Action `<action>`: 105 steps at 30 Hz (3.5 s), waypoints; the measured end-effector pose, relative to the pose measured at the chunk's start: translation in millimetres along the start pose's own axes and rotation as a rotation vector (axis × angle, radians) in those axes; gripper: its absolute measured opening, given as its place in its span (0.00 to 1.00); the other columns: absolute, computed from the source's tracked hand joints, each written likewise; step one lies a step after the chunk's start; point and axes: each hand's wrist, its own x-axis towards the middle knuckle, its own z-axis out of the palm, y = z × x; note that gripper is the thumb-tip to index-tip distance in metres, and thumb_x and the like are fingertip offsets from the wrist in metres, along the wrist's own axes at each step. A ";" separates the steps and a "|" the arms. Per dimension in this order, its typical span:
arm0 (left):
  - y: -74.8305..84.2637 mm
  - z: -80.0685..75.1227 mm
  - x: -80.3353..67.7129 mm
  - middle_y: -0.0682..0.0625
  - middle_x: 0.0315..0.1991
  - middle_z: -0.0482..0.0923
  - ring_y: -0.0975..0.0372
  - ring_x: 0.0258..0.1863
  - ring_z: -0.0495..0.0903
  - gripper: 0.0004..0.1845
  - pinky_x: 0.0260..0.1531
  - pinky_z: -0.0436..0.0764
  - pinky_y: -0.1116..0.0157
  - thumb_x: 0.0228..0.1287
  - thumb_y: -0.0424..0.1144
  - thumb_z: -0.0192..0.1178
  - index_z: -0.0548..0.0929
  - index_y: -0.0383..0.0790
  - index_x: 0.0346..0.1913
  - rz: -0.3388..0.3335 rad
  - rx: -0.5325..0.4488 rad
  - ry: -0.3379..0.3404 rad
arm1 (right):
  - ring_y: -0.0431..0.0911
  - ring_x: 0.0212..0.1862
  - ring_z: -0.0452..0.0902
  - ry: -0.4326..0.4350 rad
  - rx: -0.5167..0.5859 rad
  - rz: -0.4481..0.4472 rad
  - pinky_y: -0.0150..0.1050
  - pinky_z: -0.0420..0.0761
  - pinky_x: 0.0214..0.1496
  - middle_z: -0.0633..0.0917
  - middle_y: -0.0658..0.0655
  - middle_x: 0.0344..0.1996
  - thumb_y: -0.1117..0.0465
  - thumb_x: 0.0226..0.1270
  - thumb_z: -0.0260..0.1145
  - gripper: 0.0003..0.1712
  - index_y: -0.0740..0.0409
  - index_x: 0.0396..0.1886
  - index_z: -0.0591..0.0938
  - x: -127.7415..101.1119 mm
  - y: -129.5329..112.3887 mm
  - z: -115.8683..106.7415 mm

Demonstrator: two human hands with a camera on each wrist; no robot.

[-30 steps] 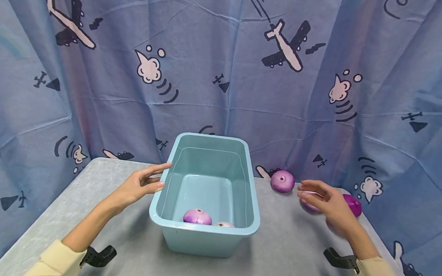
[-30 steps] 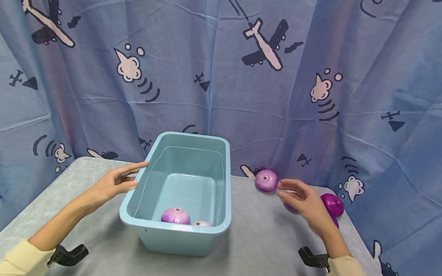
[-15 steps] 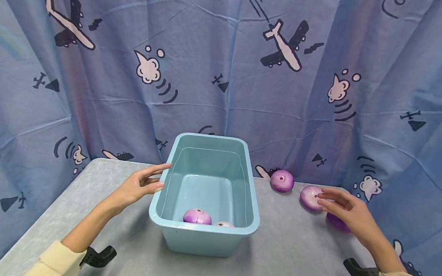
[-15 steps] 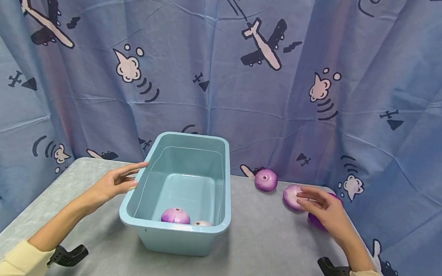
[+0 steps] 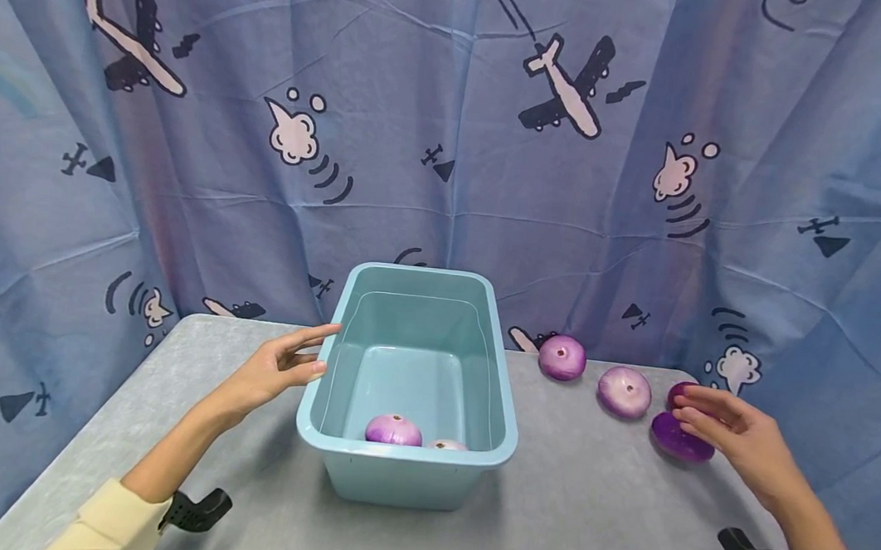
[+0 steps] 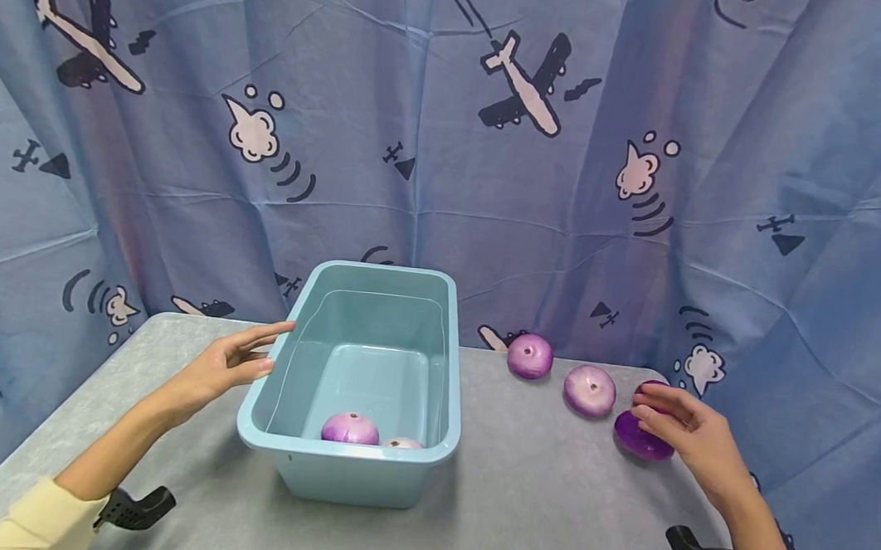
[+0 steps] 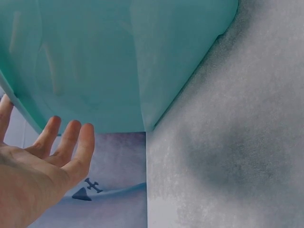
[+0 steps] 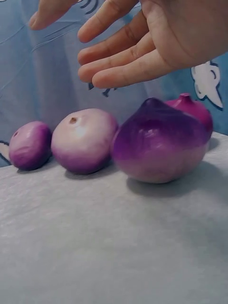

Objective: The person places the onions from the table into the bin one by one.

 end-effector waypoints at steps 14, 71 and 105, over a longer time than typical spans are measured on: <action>0.1 0.0 0.2 0.40 0.70 0.68 0.49 0.62 0.76 0.30 0.54 0.79 0.57 0.73 0.40 0.63 0.70 0.50 0.75 0.008 -0.007 -0.001 | 0.38 0.46 0.86 0.146 0.123 0.087 0.33 0.83 0.43 0.88 0.46 0.45 0.72 0.73 0.64 0.18 0.51 0.56 0.82 -18.3 9.8 -28.1; -0.1 -0.5 -1.1 0.38 0.70 0.67 0.47 0.63 0.75 0.30 0.53 0.79 0.55 0.73 0.41 0.62 0.70 0.51 0.76 0.002 0.001 0.000 | 0.73 0.72 0.53 0.525 -0.318 0.587 0.66 0.59 0.68 0.55 0.78 0.74 0.40 0.62 0.74 0.60 0.69 0.79 0.54 -8.5 52.5 24.1; 0.0 0.8 -0.2 0.38 0.71 0.66 0.48 0.62 0.76 0.30 0.53 0.80 0.55 0.74 0.41 0.62 0.70 0.51 0.76 0.000 -0.003 -0.012 | 0.66 0.77 0.45 0.581 -0.199 0.613 0.64 0.58 0.69 0.49 0.69 0.79 0.37 0.61 0.73 0.60 0.61 0.81 0.56 -14.2 52.1 24.8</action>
